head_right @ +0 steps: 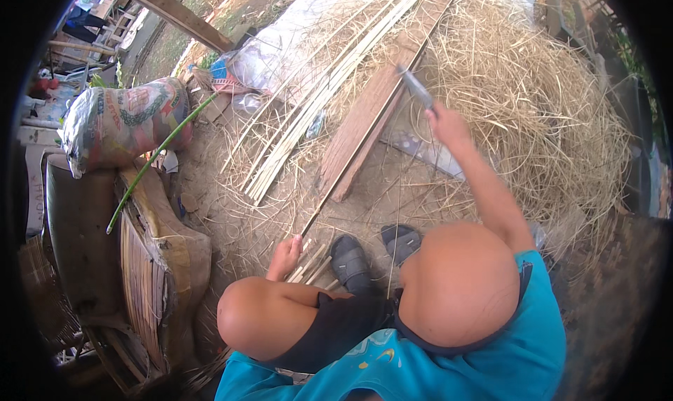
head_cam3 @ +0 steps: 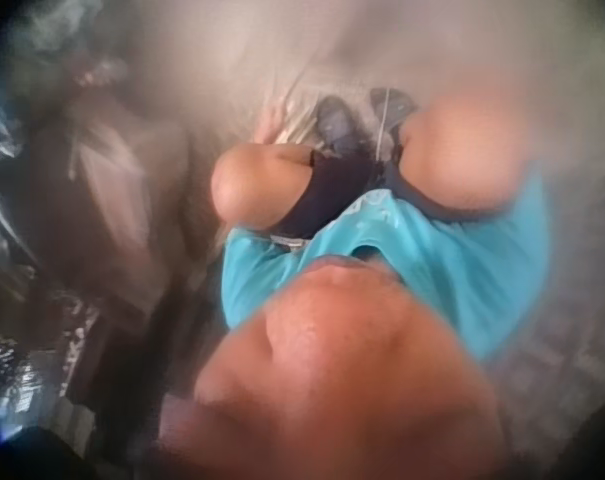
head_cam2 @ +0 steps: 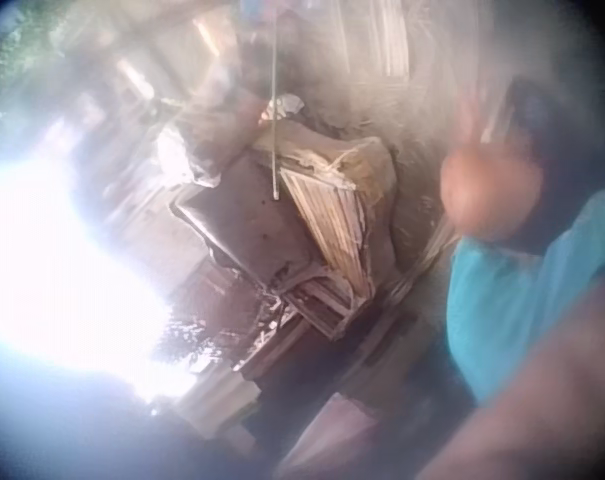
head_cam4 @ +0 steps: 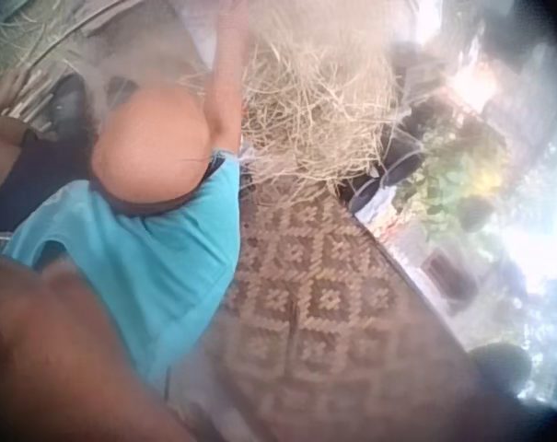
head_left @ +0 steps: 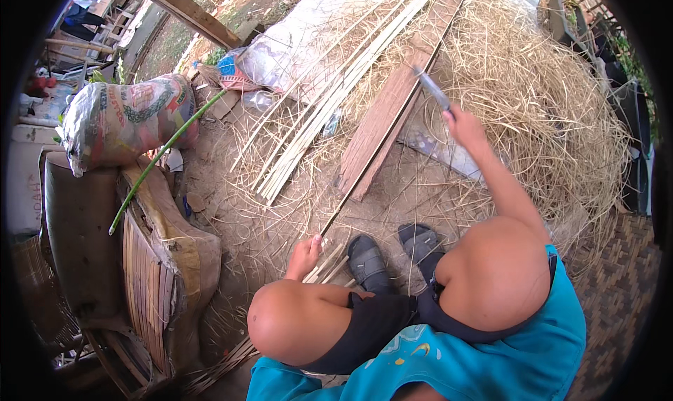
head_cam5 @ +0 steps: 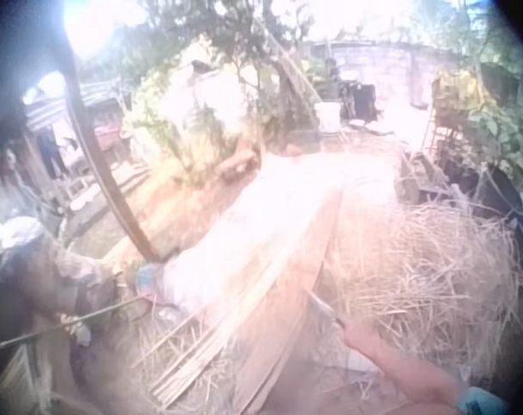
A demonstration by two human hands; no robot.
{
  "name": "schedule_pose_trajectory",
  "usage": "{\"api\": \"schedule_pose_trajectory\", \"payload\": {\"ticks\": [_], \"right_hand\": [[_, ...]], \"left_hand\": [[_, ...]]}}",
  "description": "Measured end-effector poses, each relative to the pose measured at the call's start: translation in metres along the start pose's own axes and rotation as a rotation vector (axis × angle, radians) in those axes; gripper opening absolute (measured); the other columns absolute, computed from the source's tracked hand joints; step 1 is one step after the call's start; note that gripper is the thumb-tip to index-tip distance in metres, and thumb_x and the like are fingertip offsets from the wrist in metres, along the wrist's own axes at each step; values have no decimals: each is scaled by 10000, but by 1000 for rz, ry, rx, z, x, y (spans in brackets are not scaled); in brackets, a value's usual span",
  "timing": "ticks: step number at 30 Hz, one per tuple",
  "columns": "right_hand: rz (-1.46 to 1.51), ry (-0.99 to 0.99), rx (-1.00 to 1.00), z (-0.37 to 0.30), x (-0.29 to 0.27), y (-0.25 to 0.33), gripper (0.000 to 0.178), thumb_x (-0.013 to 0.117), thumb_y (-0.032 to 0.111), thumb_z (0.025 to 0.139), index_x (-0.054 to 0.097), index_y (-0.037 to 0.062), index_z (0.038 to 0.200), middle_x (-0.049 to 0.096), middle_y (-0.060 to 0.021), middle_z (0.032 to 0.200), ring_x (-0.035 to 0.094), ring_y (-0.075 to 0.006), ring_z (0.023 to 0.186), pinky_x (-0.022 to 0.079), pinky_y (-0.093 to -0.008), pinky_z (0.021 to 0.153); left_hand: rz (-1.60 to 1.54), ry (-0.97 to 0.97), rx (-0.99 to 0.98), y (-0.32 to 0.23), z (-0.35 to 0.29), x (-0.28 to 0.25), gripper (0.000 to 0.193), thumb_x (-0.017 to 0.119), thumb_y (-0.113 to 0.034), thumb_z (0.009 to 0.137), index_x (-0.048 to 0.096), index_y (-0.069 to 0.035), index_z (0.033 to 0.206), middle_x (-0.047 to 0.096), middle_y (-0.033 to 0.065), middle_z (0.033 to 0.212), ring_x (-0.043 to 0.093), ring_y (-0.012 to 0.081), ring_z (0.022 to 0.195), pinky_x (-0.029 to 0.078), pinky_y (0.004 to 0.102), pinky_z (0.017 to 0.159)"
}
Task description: The person sits on the ground and uses a knife to split long bamboo poles into thin strips. They repeatedly strike the bamboo against a wooden plank to separate the layers and then place the finished strips on a pile.
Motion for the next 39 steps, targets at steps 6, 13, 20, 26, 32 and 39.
{"api": "schedule_pose_trajectory", "payload": {"ticks": [6,13,20,26,32,39], "right_hand": [[87,58,-426,-88,43,47,365,512,404,1030,584,115,1241,680,-223,809,694,-423,756,571,-517,656],[-17,-129,-178,1,12,-41,362,512,429,1027,595,123,1201,672,-202,776,685,-412,756,554,-527,676],[39,76,-561,-88,69,51,418,454,444,1046,543,139,1318,684,-225,940,685,-437,754,554,-540,682],[20,105,-571,-68,62,54,426,476,460,1036,553,147,1315,667,-201,901,685,-439,749,554,-534,689],[135,18,-392,-52,47,44,381,495,450,1032,611,165,1258,677,-209,819,695,-392,765,560,-511,683],[114,110,-362,-44,43,23,406,499,442,1031,639,107,1213,695,-226,840,715,-364,820,578,-502,719]], "left_hand": [[179,-180,145,-49,18,13,483,422,-423,1059,637,2,971,659,276,749,651,483,742,484,564,678],[474,-86,49,3,-31,15,425,438,-404,1058,574,-2,1086,636,303,716,646,511,695,498,590,615],[-292,197,-188,-8,-11,-8,542,411,-422,1089,669,10,887,625,106,667,595,173,589,468,323,561],[-171,-291,-319,101,-87,-12,635,481,-540,1035,680,-4,758,572,42,574,514,133,517,428,321,524],[-90,-24,-54,-18,2,-21,625,528,-543,1011,692,-10,728,607,69,589,588,168,573,471,354,591],[-198,88,-195,25,-12,-17,590,508,-507,1034,699,10,822,605,67,613,562,125,571,453,317,577]]}}
Point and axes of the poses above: each hand's wrist, its own z-axis towards the middle knuckle, its own x-axis out of the palm, y = z × x, the point moved 2 cm from there along z, towards the middle knuckle
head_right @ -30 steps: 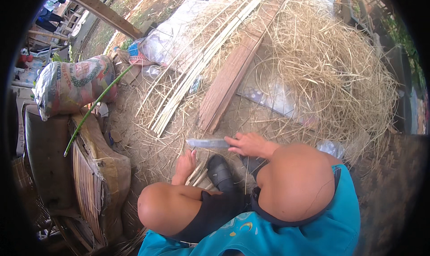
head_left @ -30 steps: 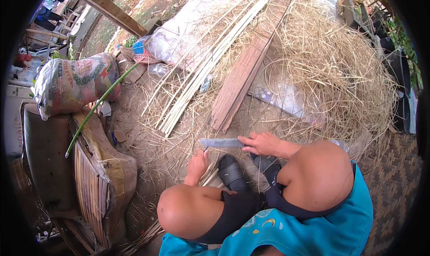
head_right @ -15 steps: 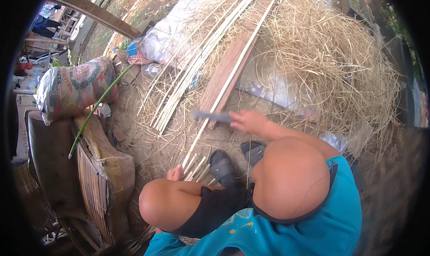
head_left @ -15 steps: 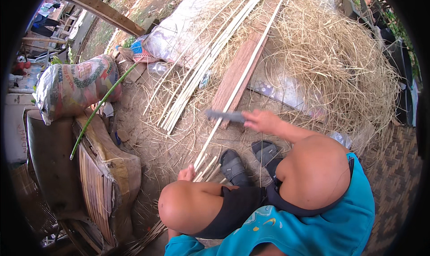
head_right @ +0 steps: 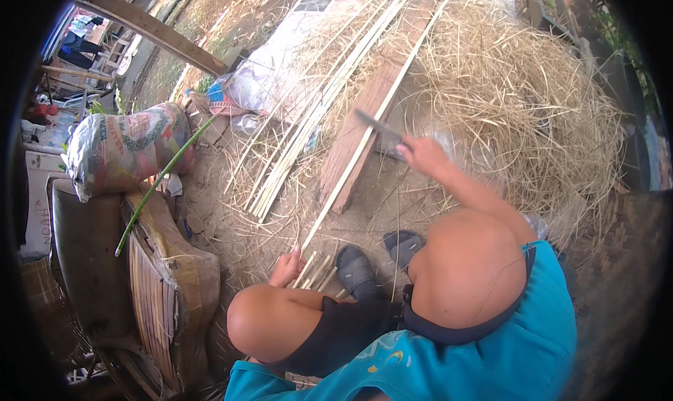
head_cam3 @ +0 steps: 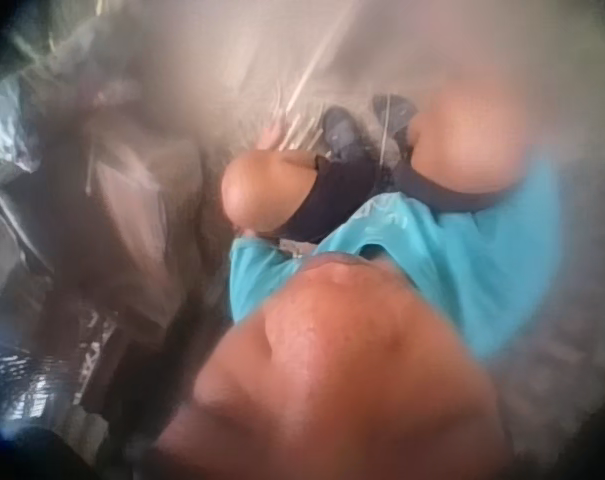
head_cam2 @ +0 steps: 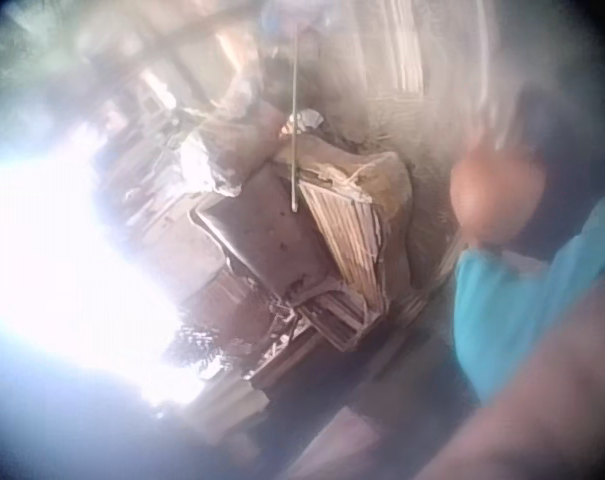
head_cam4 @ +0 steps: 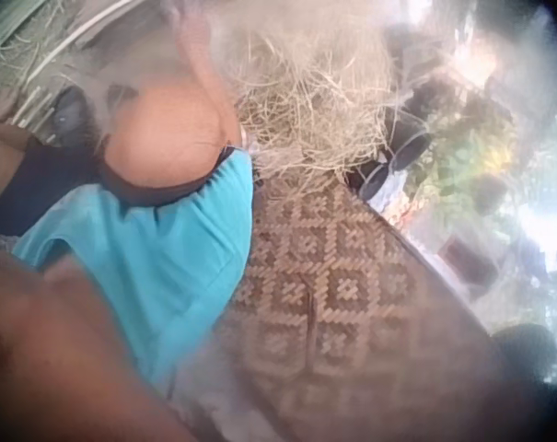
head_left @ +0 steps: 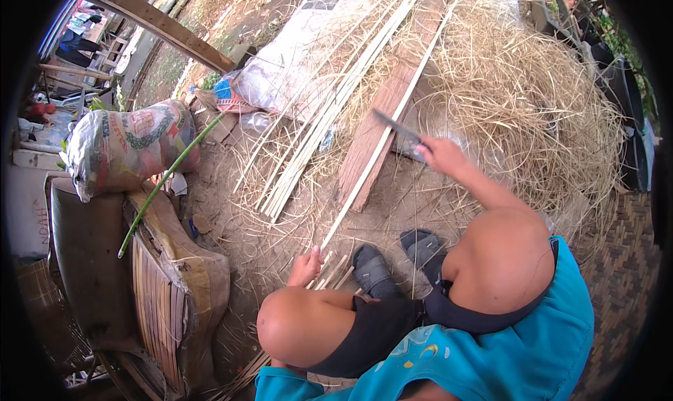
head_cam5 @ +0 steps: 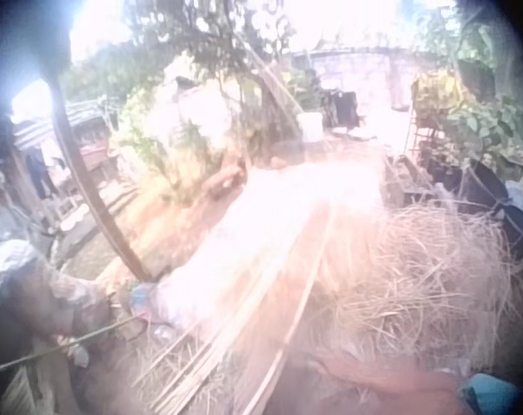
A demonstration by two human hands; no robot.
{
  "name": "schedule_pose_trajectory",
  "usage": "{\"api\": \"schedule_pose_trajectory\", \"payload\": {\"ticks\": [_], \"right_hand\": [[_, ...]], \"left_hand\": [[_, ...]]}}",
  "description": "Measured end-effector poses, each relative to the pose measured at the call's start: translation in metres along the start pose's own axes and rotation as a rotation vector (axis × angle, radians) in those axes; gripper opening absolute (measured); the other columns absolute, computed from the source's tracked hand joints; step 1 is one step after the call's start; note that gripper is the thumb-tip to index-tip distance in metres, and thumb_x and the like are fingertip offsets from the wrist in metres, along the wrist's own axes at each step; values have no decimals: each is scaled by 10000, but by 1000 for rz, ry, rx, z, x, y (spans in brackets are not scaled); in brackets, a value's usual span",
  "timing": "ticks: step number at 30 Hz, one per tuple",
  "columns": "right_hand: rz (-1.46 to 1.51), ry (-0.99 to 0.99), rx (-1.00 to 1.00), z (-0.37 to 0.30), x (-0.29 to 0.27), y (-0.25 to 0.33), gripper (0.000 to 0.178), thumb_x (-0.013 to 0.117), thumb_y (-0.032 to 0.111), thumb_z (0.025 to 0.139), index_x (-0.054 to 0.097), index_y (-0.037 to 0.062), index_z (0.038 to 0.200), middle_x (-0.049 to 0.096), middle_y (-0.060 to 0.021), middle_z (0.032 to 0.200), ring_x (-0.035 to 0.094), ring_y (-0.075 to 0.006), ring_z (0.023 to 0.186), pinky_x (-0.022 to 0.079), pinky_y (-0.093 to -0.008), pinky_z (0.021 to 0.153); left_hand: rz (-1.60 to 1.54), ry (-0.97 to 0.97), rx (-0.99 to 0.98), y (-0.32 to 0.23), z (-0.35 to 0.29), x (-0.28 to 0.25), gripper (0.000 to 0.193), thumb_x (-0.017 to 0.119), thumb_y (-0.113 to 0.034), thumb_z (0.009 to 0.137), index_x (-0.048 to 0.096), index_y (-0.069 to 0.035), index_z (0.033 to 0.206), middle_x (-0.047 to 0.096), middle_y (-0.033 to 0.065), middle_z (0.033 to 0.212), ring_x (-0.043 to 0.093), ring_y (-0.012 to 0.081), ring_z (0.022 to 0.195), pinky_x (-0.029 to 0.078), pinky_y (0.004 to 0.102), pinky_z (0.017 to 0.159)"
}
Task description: The person sits on the ground and uses a knife to split long bamboo poles into thin strips. They repeatedly strike the bamboo against a wooden plank to separate the layers and then place the finished strips on a pile.
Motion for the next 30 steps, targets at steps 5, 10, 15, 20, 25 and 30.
{"api": "schedule_pose_trajectory", "payload": {"ticks": [5,10,15,20,25,30], "right_hand": [[-179,27,-391,-20,27,15,444,478,468,1032,636,112,1246,705,-216,932,708,-381,840,570,-515,780],[1,-157,341,35,-47,-52,420,481,447,1034,584,134,1293,699,-219,847,694,-422,828,558,-538,756],[-59,-13,-111,-23,21,20,431,498,456,1024,580,140,1305,698,-225,915,696,-416,831,564,-531,756],[-81,-152,388,35,-53,-74,380,474,440,1039,615,132,1211,712,-188,892,698,-405,833,566,-535,734],[-85,-146,176,13,-40,-37,393,467,434,1042,610,106,1204,694,-223,843,690,-428,824,550,-552,745],[18,55,-54,-44,32,33,435,498,455,1028,576,136,1313,681,-240,871,686,-452,849,550,-559,788]], "left_hand": [[154,-154,257,-21,14,6,525,520,-469,1039,684,-1,866,590,50,624,509,129,597,426,331,581],[94,-44,18,35,-12,-16,467,535,-420,1021,647,-2,844,617,155,657,603,246,639,460,386,628],[494,-279,418,-78,17,30,380,505,-390,1032,549,-24,941,652,277,728,640,479,676,495,568,623],[676,-288,349,-39,0,24,347,426,-374,1062,513,-52,970,633,285,680,634,500,647,485,614,588],[278,-126,322,-56,30,34,503,384,-416,1071,611,-6,885,652,265,729,650,464,735,495,544,697],[246,-143,358,-79,50,49,567,395,-399,1080,618,20,770,626,227,700,624,411,689,483,485,689]]}}
Point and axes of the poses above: each hand's wrist, its own z-axis towards the middle knuckle, its own x-axis out of the palm, y = z × x, the point moved 2 cm from there along z, towards the middle knuckle
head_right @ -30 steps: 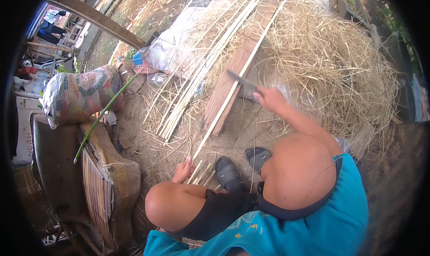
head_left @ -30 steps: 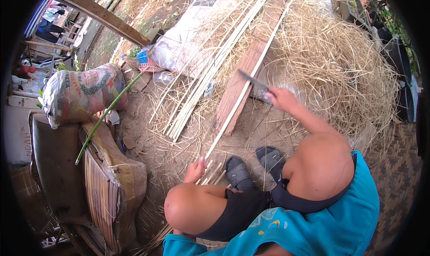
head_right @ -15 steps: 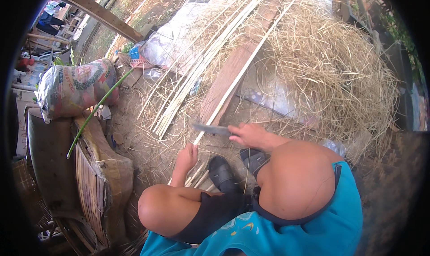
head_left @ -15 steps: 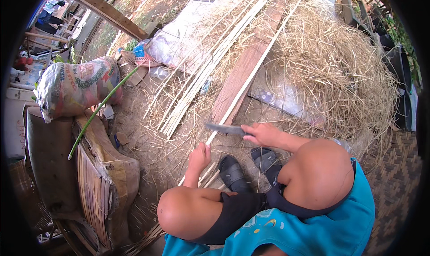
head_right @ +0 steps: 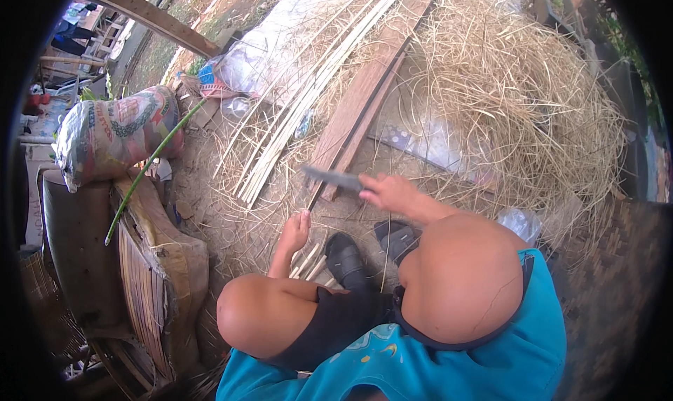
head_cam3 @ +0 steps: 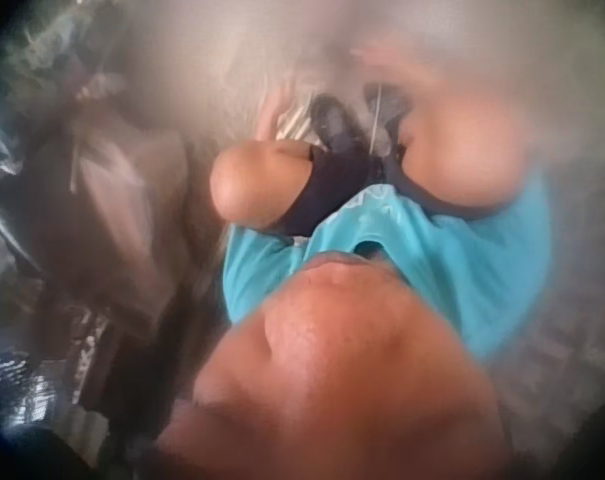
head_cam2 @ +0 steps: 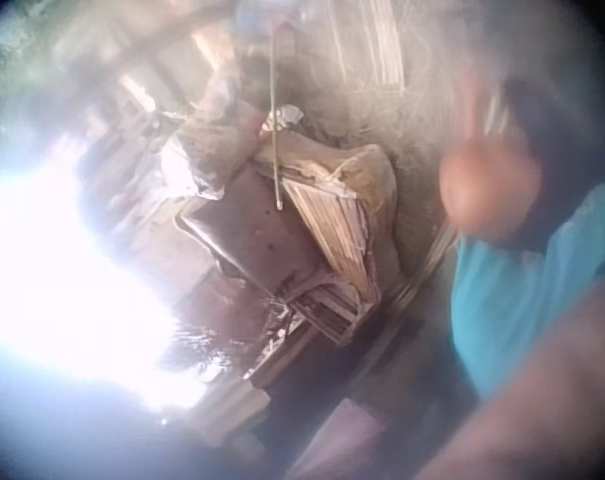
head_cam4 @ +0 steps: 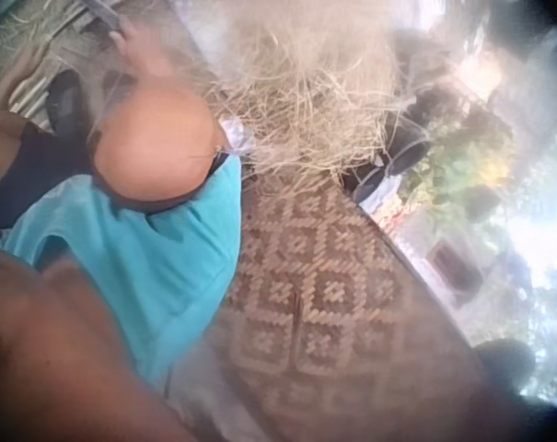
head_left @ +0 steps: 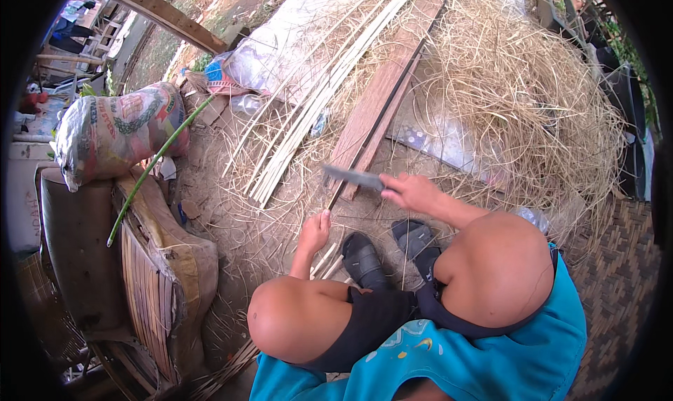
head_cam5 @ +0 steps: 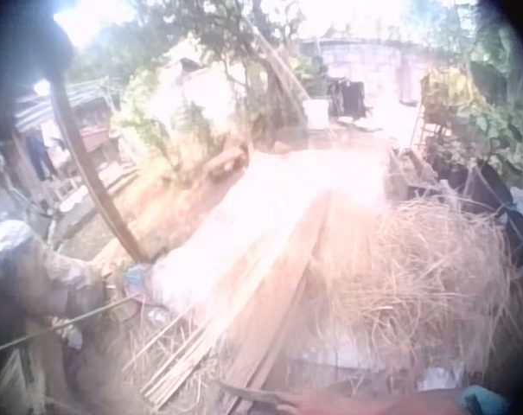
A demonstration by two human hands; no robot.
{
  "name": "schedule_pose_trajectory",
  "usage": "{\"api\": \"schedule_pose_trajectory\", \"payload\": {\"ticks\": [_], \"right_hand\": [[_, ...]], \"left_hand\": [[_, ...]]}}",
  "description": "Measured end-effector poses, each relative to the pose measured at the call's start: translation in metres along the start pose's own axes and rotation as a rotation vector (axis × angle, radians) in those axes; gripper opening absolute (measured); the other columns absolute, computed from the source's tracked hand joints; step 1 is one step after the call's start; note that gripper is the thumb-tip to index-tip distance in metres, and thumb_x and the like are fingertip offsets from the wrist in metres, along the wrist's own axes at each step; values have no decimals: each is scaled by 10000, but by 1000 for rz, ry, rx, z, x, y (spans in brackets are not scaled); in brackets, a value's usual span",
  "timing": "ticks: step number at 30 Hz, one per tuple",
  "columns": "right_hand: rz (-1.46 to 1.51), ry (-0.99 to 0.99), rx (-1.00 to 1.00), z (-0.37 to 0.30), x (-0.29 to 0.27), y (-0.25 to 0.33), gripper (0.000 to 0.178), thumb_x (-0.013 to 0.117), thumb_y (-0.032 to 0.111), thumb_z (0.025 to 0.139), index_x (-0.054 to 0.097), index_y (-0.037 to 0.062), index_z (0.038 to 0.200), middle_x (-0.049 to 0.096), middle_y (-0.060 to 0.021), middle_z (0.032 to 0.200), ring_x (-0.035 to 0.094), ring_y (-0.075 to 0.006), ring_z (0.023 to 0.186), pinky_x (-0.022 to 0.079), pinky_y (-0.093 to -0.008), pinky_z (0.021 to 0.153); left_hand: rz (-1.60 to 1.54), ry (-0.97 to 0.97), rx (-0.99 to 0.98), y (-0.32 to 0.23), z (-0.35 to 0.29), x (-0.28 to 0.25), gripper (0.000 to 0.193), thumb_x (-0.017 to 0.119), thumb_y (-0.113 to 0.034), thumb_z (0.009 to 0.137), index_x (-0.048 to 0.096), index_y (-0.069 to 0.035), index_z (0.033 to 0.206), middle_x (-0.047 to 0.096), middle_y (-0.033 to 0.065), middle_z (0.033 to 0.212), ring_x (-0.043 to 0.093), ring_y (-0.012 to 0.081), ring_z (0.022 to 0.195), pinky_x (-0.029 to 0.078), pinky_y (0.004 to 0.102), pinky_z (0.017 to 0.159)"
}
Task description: The person sits on the ground and uses a knife to split long bamboo poles into thin strips. They repeatedly strike the bamboo against a wooden plank to separate the layers and then place the finished strips on a pile.
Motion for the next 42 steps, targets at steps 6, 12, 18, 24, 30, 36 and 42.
{"api": "schedule_pose_trajectory", "payload": {"ticks": [6,12,18,24,30,36,42], "right_hand": [[-38,121,-158,9,-3,27,397,525,453,1016,606,121,1218,693,-245,924,687,-440,876,549,-561,782],[-44,-276,389,60,-96,-103,371,475,403,1043,624,80,1149,698,-224,864,689,-425,827,546,-538,737],[-50,-35,-269,-16,33,30,453,471,501,1030,562,171,1326,693,-219,1015,694,-452,779,580,-543,695],[-60,-229,8,35,-38,-61,377,488,449,1030,596,156,1240,703,-206,930,692,-414,836,552,-536,758],[-40,-223,362,72,-103,-87,415,473,430,1043,611,56,1158,699,-230,855,696,-425,834,560,-524,755],[-155,300,-331,-7,19,46,443,494,483,1023,544,180,1342,683,-198,936,692,-429,834,571,-522,754],[11,-138,37,37,-7,-21,452,507,483,1016,575,148,1312,681,-201,878,688,-426,761,572,-506,702]], "left_hand": [[-18,-45,-16,17,-13,-11,526,433,-372,1071,639,23,791,621,243,689,611,439,661,462,510,647],[122,46,-251,58,-76,-23,474,470,-397,1052,663,-11,856,635,238,697,626,457,693,466,525,655],[255,-120,17,-20,-20,-6,406,454,-374,1055,564,8,974,627,292,677,640,499,692,485,576,630],[436,-54,1,24,-60,-9,383,420,-371,1064,529,-12,986,628,316,691,634,515,653,483,623,617],[137,14,-83,46,-77,-20,472,412,-410,1067,642,-26,919,647,260,686,657,460,691,503,542,665],[-109,58,-170,82,-94,-28,562,417,-417,1085,660,-6,787,540,45,586,509,138,540,430,349,545],[-239,153,-458,76,-83,-33,560,473,-455,1064,665,-19,769,521,18,566,489,122,492,398,326,473]]}}
Point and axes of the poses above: each hand's wrist, its own z-axis towards the middle knuckle, its own x-axis out of the palm, y = z × x, the point moved 2 cm from there along z, towards the middle knuckle
